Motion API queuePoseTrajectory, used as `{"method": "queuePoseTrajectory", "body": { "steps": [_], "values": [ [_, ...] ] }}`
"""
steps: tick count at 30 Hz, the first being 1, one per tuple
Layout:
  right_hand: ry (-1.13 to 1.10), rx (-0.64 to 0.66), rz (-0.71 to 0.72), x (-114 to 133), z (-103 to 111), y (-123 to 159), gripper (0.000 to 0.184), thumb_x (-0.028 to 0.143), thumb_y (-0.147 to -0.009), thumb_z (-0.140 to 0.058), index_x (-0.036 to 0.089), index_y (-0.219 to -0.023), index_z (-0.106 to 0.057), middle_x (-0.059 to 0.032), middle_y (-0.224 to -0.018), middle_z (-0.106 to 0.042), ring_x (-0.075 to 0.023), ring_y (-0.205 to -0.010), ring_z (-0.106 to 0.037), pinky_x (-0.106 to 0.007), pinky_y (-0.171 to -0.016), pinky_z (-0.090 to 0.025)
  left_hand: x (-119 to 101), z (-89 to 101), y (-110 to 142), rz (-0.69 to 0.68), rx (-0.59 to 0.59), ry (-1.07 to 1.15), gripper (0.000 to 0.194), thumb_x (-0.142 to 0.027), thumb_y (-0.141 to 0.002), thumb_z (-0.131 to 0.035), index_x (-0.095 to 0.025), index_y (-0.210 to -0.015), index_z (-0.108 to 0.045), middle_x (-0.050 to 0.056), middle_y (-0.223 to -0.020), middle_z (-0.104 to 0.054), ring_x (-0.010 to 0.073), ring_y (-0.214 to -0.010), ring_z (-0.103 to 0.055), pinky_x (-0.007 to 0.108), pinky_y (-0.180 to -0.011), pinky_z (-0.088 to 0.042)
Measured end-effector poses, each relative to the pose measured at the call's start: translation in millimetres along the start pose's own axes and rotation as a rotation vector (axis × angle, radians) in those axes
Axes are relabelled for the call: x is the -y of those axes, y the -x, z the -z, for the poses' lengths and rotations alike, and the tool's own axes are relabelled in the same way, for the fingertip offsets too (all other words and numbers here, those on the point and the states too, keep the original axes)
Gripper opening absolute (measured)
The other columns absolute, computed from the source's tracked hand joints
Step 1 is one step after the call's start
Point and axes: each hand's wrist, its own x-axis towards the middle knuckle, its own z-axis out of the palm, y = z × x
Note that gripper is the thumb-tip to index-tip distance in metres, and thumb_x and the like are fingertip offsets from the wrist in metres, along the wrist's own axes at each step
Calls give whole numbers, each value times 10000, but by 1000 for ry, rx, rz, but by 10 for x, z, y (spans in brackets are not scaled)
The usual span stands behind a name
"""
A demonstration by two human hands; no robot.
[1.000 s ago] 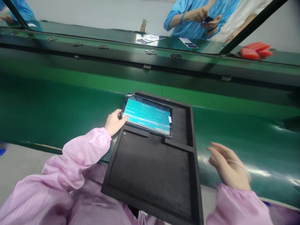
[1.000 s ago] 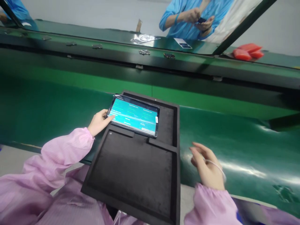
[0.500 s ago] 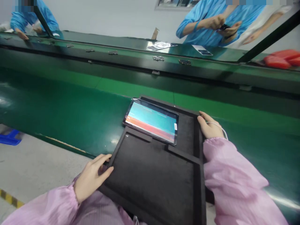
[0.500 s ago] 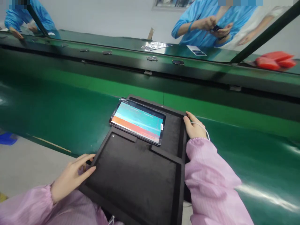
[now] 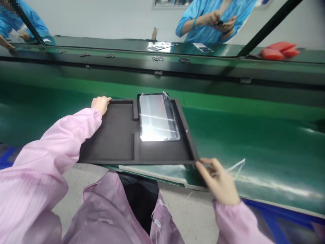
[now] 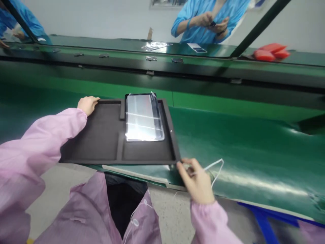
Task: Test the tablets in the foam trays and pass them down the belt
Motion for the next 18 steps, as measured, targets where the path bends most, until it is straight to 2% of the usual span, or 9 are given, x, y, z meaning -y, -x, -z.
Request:
{"method": "queuePoseTrajectory", "body": {
  "steps": [2, 4, 7, 8, 10, 12, 15, 17, 18],
  "values": [
    [-147, 168, -37, 16, -78, 485, 429, 627, -828, -589, 228, -984, -617, -37, -810, -625, -192, -665, -574, -297, -608, -459, 23, -46, -85, -24, -17, 33, 426, -172, -928, -376, -182, -1257, -646, 124, -1327, -626, 312, -1267, -524, 461, -1083, -344],
    [-297, 317, -142, 3, -26, 810, 513, 631, -803, -634, 240, -1133, -602, -40, -897, -635, -176, -677, -585, -273, -583, -498, 32, -74, -65, -41, -28, 69, 440, -177, -931, -358, -187, -1281, -625, 104, -1367, -603, 280, -1305, -495, 451, -1128, -302],
    [-500, 346, -392, -19, 228, 865, 581, 651, -768, -678, 260, -1194, -625, -64, -968, -650, -200, -763, -630, -303, -649, -571, -38, -86, 40, -29, -21, 122, 451, -221, -938, -364, -189, -1337, -571, 109, -1429, -550, 293, -1392, -407, 544, -1173, -218],
    [-578, 361, -446, -3, 321, 764, 584, 659, -731, -710, 250, -1145, -663, -77, -952, -654, -222, -800, -645, -330, -689, -592, -101, -89, 79, -20, -9, 142, 455, -252, -939, -384, -188, -1358, -549, 120, -1465, -513, 316, -1429, -355, 592, -1169, -201],
    [-705, 238, -452, 107, 452, 416, 545, 625, -650, -795, 232, -1022, -723, -85, -893, -657, -219, -796, -648, -300, -679, -599, -293, -102, 164, -22, 25, 186, 482, -328, -946, -418, -183, -1397, -507, 143, -1544, -414, 350, -1483, -253, 661, -1157, -167],
    [-799, 41, -370, 331, 466, -70, 521, 518, -583, -878, 213, -981, -738, -61, -810, -637, -167, -760, -632, -217, -658, -578, -559, -123, 276, -65, 66, 236, 525, -410, -964, -418, -184, -1437, -458, 148, -1590, -338, 340, -1500, -221, 672, -1168, -120],
    [-919, -163, -85, 772, 243, -907, 439, 360, -578, -880, 169, -934, -708, -33, -791, -622, -140, -808, -637, -216, -751, -571, -990, -157, 533, -161, 110, 306, 663, -548, -960, -418, -197, -1515, -331, 143, -1605, -310, 301, -1497, -252, 631, -1195, -114],
    [-915, -220, -4, 1018, -12, -1448, 320, 342, -644, -819, 158, -862, -675, -40, -875, -650, -114, -779, -626, -193, -687, -548, -1210, -191, 765, -212, 124, 334, 847, -636, -908, -477, -177, -1563, -198, 175, -1631, -221, 313, -1516, -185, 620, -1205, -89],
    [-888, -232, 24, 1105, -148, -1693, 288, 343, -690, -782, 152, -875, -670, -45, -872, -659, -104, -717, -606, -180, -597, -513, -1285, -216, 892, -239, 136, 331, 955, -675, -870, -518, -167, -1577, -125, 193, -1640, -164, 324, -1524, -140, 619, -1208, -73]
  ]
}}
